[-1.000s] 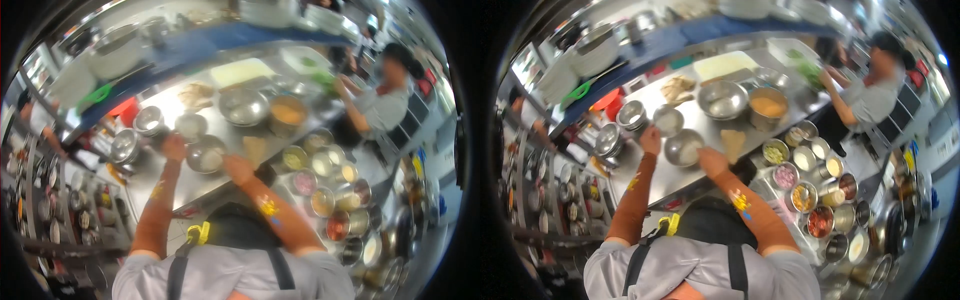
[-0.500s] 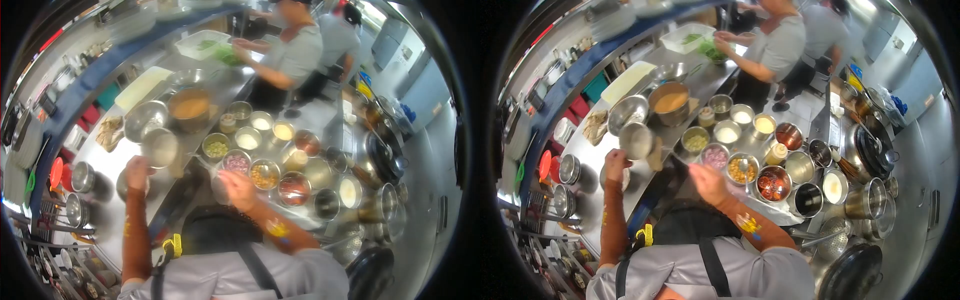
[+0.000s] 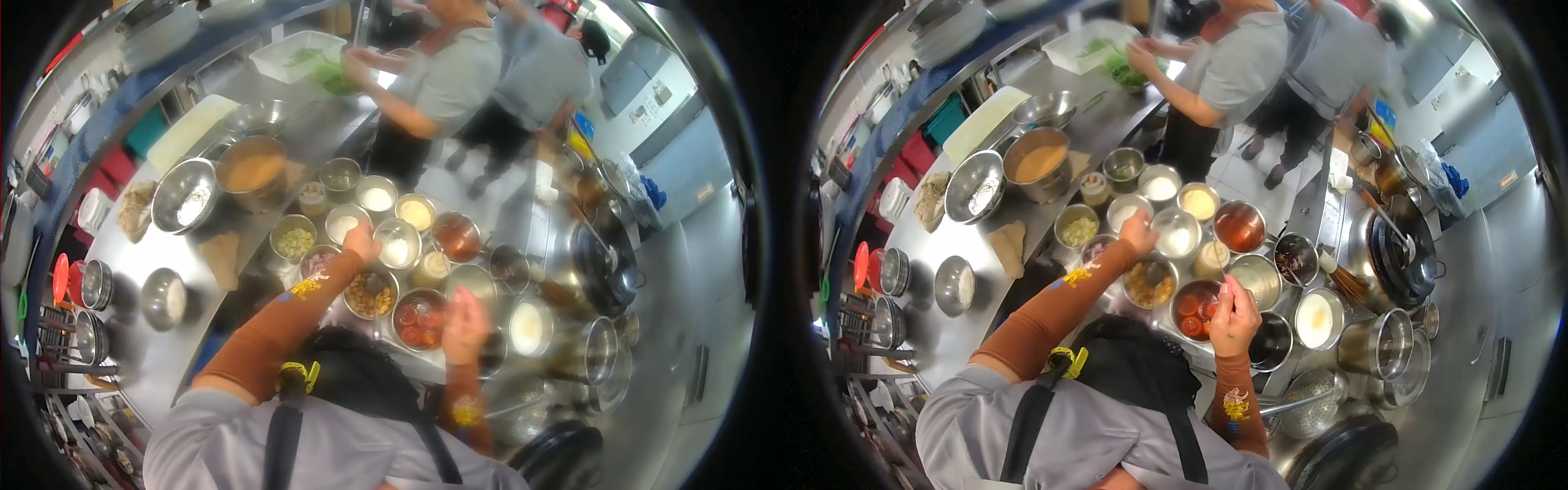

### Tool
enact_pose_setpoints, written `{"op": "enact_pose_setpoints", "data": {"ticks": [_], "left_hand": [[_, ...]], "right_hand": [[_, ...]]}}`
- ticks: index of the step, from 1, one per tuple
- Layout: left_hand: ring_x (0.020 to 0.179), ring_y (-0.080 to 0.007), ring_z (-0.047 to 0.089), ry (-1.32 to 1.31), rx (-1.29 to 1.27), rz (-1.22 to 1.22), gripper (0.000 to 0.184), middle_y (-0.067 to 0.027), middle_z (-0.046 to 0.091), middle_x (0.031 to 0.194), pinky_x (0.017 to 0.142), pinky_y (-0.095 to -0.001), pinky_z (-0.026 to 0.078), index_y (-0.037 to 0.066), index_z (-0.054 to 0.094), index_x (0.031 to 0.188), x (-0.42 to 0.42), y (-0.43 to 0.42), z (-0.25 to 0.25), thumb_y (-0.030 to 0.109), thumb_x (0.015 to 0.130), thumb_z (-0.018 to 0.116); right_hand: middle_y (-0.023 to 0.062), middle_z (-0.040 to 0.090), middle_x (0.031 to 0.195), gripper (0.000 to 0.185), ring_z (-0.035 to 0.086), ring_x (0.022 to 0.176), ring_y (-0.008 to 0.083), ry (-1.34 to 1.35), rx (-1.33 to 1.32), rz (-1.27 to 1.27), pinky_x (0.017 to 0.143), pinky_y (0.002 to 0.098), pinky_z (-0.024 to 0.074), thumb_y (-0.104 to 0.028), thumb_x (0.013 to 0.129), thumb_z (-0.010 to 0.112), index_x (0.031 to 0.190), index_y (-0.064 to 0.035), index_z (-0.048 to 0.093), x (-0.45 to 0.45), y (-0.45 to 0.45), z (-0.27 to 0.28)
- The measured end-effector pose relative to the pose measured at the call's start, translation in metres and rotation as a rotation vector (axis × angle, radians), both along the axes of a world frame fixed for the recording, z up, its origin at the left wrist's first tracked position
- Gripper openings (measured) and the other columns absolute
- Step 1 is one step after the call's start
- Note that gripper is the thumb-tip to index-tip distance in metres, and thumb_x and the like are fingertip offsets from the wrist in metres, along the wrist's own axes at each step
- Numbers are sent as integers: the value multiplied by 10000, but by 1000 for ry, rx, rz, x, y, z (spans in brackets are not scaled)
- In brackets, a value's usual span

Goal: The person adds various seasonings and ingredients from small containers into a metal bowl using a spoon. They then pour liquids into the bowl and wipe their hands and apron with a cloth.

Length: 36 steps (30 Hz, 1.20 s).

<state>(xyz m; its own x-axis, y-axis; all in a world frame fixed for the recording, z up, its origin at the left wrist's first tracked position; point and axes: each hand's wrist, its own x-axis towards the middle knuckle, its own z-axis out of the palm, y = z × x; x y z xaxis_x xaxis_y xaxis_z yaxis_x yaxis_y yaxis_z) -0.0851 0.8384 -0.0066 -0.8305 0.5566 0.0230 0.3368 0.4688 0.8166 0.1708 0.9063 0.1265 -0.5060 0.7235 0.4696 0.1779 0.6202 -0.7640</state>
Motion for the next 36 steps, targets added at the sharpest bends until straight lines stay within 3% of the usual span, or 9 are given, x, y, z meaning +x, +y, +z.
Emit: {"op": "enact_pose_setpoints", "data": {"ticks": [3,8,13,16,19,25,32,34,36], "left_hand": [[954,-409,618,-147,-113,23,306,-253,646,966,842,-433,491,6,558,1026,7,13,-1,151,767,631],[923,-399,636,-6,29,16,319,-237,656,973,824,-446,501,12,573,1077,12,-16,-6,181,807,591],[839,-310,663,-82,183,168,269,-178,667,908,745,-400,520,53,593,1056,27,-143,8,203,833,617],[804,-242,671,-202,241,456,214,-151,668,895,677,-358,536,41,584,1032,46,-240,-20,204,894,586],[776,-215,659,-434,499,818,207,-134,651,914,642,-317,541,27,542,1063,71,-320,-15,198,946,532],[867,-272,629,-382,947,1391,383,-117,551,1114,651,-350,537,68,463,1180,66,-455,-52,334,929,574],[734,-232,652,-419,902,1289,232,-108,606,871,520,-270,521,-2,535,987,31,-502,-43,173,866,628],[658,-226,643,-406,871,1258,164,-124,598,836,485,-275,520,-17,538,944,32,-504,-31,109,855,595],[601,-218,622,-342,848,1276,144,-117,604,808,468,-260,489,-14,549,925,42,-493,-18,91,835,588]], "right_hand": [[166,665,804,192,656,734,253,-94,-129,15,675,344,510,-100,897,571,989,37,670,-17,7,-13],[234,664,945,249,642,861,375,-231,-34,148,778,413,500,-143,903,557,1038,46,648,-53,27,-63],[265,631,1058,349,601,982,417,-494,217,320,886,447,467,-224,910,572,1120,51,611,-51,27,-60],[211,661,1003,319,658,879,282,-584,137,217,763,360,522,-214,905,621,1092,43,647,-54,27,-10],[176,681,954,286,662,845,235,-347,142,255,757,354,528,-170,919,607,1072,69,642,-73,86,-5],[180,660,865,213,634,798,350,-431,461,145,726,384,494,-213,884,585,931,-22,666,-116,173,25],[195,673,1029,322,637,996,376,-1279,353,9,859,441,520,-343,781,658,967,-85,707,-165,326,-115],[206,660,1077,327,628,1025,381,-1116,62,21,879,433,516,-316,765,679,971,-64,707,-147,361,-179],[215,655,1092,334,622,1042,384,-1078,-68,10,892,429,513,-291,755,692,974,-40,702,-129,353,-180]]}}
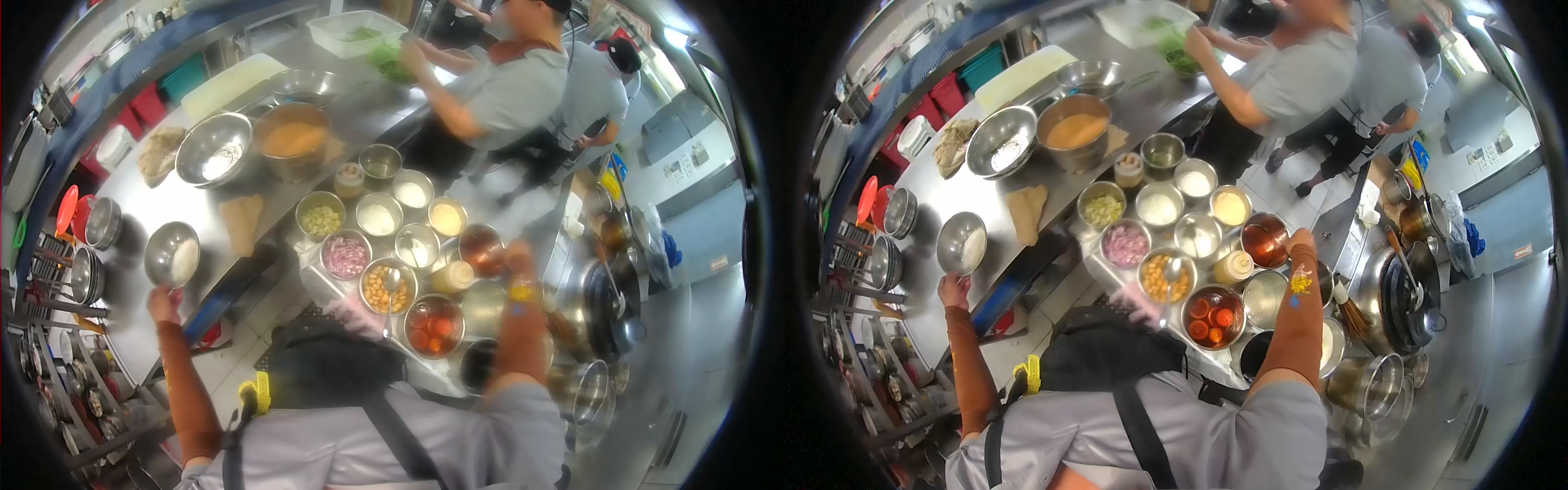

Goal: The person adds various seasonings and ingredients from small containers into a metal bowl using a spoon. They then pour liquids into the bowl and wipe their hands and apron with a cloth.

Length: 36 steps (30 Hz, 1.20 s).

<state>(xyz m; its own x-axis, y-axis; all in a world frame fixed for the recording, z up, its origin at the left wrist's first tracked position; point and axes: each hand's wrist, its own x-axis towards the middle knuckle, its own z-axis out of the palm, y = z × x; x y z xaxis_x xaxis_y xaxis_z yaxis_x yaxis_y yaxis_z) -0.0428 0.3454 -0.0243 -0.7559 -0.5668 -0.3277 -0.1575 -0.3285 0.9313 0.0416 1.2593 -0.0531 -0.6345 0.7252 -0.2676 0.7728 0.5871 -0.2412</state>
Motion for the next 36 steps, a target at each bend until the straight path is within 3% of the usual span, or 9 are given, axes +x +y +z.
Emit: {"op": "enact_pose_setpoints", "data": {"ticks": [3,6,7,15,20,23,28,32,36], "left_hand": [[607,-192,620,-5,-75,-99,122,-83,613,831,497,-248,495,38,551,895,22,7,20,134,839,602],[556,-166,597,-42,-92,-248,116,-73,617,822,464,-244,482,55,556,892,34,18,34,148,839,600],[536,-152,586,-56,-81,-306,105,-53,615,777,448,-244,475,70,559,880,37,31,43,159,839,600],[519,-124,559,-53,-56,-623,99,-53,596,706,445,-241,485,62,539,810,30,137,80,137,840,596],[534,-133,570,-109,3,-836,136,-65,597,712,470,-262,507,34,550,843,14,212,101,155,841,612],[560,-143,589,-54,-38,-976,141,-71,603,735,511,-288,527,20,561,868,0,258,102,151,845,607],[571,-182,605,58,-41,-1086,133,-87,607,724,518,-322,539,3,579,820,-15,331,92,135,835,580],[586,-180,597,204,-341,-1093,151,-86,608,722,510,-327,535,11,583,762,-29,372,63,151,814,603],[598,-185,642,121,-86,-1096,132,-92,598,720,515,-315,575,17,537,772,-10,391,102,107,841,605]], "right_hand": [[228,671,995,299,644,975,384,-67,5,-88,849,431,521,-235,716,696,914,-10,697,5,-65,42],[232,668,864,239,661,833,378,139,398,357,757,431,525,-190,676,692,826,-4,684,21,14,-66],[224,641,744,184,641,709,378,297,348,256,697,431,513,-151,639,677,751,-5,663,24,3,-55],[199,599,626,137,598,595,357,538,470,211,611,409,486,-132,671,662,701,0,644,34,38,-64],[211,630,671,169,630,646,370,588,264,23,637,402,500,-147,686,659,770,-2,673,30,-18,61],[221,629,691,176,626,656,383,600,597,267,623,426,491,-163,715,643,765,3,671,19,-16,90],[219,644,754,179,629,721,398,687,473,273,660,448,492,-159,766,602,824,-7,677,4,-110,206],[220,654,804,173,633,760,398,790,523,402,697,455,496,-148,787,587,868,-24,677,-8,-137,237],[231,647,801,167,623,775,417,810,588,570,698,486,490,-131,802,588,920,-39,661,-19,-173,261]]}}
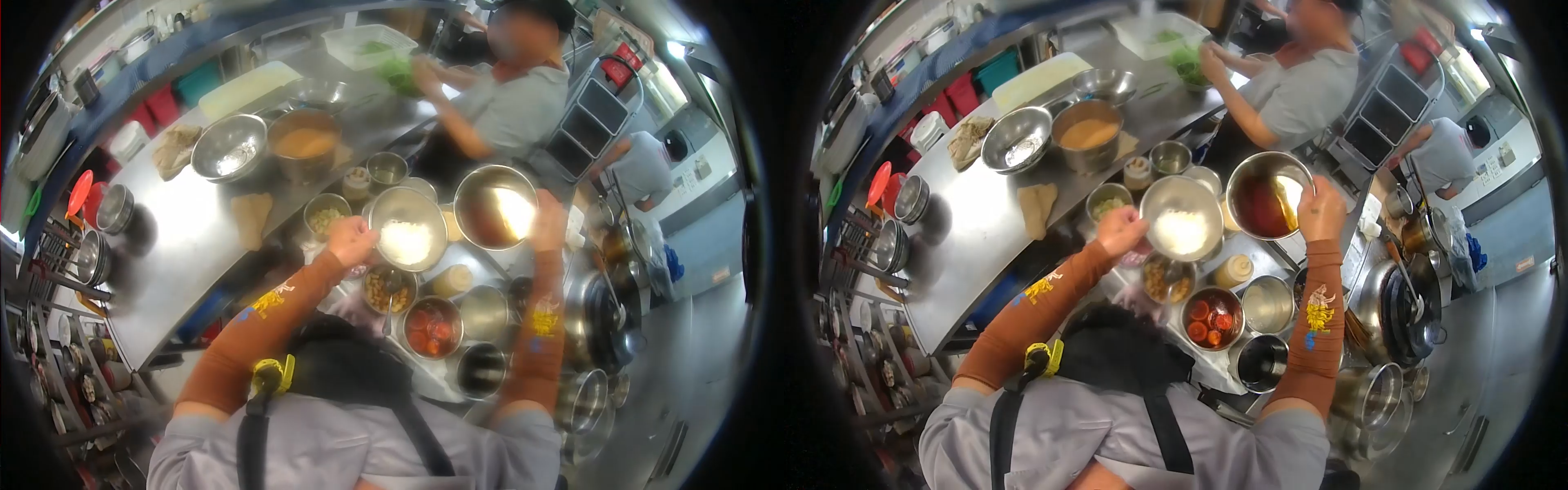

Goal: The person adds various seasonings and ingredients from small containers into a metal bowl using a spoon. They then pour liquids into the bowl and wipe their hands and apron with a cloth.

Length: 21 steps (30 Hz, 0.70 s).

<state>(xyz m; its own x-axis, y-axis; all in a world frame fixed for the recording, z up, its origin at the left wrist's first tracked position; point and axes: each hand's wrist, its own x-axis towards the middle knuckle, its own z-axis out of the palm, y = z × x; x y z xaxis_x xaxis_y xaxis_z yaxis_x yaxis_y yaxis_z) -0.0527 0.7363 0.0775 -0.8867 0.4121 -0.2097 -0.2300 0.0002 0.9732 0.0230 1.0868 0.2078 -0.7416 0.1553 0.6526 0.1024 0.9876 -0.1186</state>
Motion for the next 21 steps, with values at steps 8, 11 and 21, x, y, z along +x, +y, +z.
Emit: {"op": "enact_pose_setpoints", "data": {"ticks": [8,11,21], "left_hand": [[535,-170,602,-28,2,68,176,-87,570,652,480,-312,514,14,523,724,8,12,2,137,786,632],[530,-174,601,-19,-1,62,173,-92,573,647,481,-317,509,10,526,730,8,12,3,137,782,631],[540,-192,625,15,39,55,175,-97,580,645,485,-317,506,10,505,747,11,19,-10,131,792,624]], "right_hand": [[207,601,769,93,596,723,413,23,111,35,641,492,470,-116,817,580,854,-43,622,-10,-49,25],[197,584,751,71,589,713,405,28,144,39,624,487,465,-104,818,575,840,-45,610,-12,-55,26],[190,610,770,85,599,714,392,26,135,51,640,466,474,-91,798,599,854,-35,631,-10,-47,21]]}}
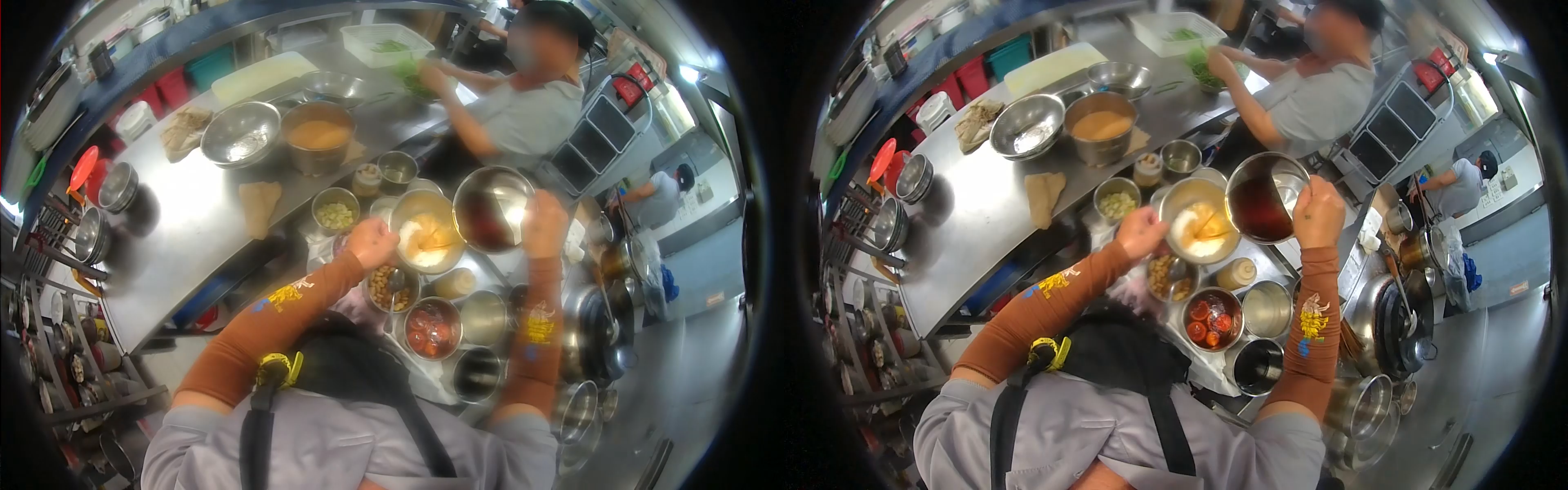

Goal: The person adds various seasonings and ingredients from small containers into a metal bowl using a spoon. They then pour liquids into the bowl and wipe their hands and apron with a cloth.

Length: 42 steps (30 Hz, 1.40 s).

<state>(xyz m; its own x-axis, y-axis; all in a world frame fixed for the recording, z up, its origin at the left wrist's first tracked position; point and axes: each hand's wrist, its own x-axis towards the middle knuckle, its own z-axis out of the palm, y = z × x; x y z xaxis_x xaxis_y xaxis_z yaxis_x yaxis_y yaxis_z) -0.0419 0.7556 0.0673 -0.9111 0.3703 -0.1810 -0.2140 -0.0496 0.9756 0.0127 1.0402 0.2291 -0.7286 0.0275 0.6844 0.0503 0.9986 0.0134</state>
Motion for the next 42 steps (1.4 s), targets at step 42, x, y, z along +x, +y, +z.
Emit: {"op": "enact_pose_setpoints", "data": {"ticks": [42], "left_hand": [[548,-167,621,-117,125,1504,144,-99,586,727,439,-259,518,6,509,862,187,-522,-78,134,874,573]], "right_hand": [[115,681,906,308,650,815,251,-366,-338,-367,737,345,520,-296,865,584,1001,-38,681,-12,-6,-187]]}}
